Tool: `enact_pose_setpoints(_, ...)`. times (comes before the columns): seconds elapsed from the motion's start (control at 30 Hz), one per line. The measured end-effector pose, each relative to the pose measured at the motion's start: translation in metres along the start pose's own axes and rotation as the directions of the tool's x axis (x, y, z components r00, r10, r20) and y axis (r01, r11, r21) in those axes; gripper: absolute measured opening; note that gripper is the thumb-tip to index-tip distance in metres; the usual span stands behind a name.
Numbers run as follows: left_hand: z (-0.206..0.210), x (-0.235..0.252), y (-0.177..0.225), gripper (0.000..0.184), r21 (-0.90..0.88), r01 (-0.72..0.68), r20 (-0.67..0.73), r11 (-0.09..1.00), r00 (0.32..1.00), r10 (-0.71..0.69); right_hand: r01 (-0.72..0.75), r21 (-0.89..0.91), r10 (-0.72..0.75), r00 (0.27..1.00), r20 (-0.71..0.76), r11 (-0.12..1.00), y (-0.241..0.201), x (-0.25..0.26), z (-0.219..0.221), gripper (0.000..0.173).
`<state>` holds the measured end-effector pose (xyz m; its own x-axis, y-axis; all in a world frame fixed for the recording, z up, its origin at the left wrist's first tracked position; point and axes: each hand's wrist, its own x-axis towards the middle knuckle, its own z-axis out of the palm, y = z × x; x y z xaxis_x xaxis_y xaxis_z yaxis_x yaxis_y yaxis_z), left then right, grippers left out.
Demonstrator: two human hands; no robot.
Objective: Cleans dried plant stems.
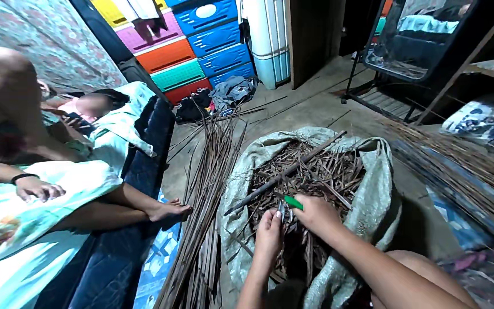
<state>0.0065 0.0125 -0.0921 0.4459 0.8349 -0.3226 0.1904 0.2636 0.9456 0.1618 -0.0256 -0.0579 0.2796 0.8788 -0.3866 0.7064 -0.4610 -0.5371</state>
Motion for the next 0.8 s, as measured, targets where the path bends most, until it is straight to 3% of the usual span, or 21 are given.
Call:
enact_pose_setpoints(0.07, 0.0, -0.003, -0.001, 0.019, -0.009, -0.012, 0.032, 1.0, 0.999, 0.013, -0.002, -0.041, 0.004, 0.999, 0.047, 0.999, -0.004, -0.001, 0.004, 0.03)
enact_pose_setpoints(0.17, 0.001, -0.011, 0.0, 0.019, -0.054, -0.008, 0.086, 0.999, 0.996, 0.013, -0.132, -0.016, 0.131, 0.99, -0.058, 0.991, 0.006, 0.013, -0.003, 0.031)
enact_pose_setpoints(0.23, -0.001, -0.013, 0.001, 0.018, -0.063, -0.004, 0.111, 0.998, 0.994, 0.011, -0.207, 0.087, 0.217, 0.967, -0.135, 0.974, 0.02, 0.026, -0.011, 0.034)
enact_pose_setpoints(0.33, -0.004, -0.011, 0.002, 0.019, -0.048, 0.0, 0.113, 0.999, 0.994, 0.005, -0.199, 0.31, 0.264, 0.947, -0.183, 0.93, 0.034, 0.034, -0.017, 0.041)
enact_pose_setpoints(0.57, -0.007, -0.008, 0.002, 0.02, 0.008, -0.018, 0.085, 1.0, 0.996, 0.017, 0.065, 0.333, -0.004, 0.983, -0.183, 0.941, 0.022, 0.02, -0.001, 0.052)
enact_pose_setpoints(0.8, -0.006, -0.006, 0.0, 0.02, 0.017, -0.022, 0.075, 1.0, 0.997, 0.02, 0.256, 0.416, -0.205, 0.965, -0.164, 0.872, 0.022, 0.018, 0.015, 0.055)
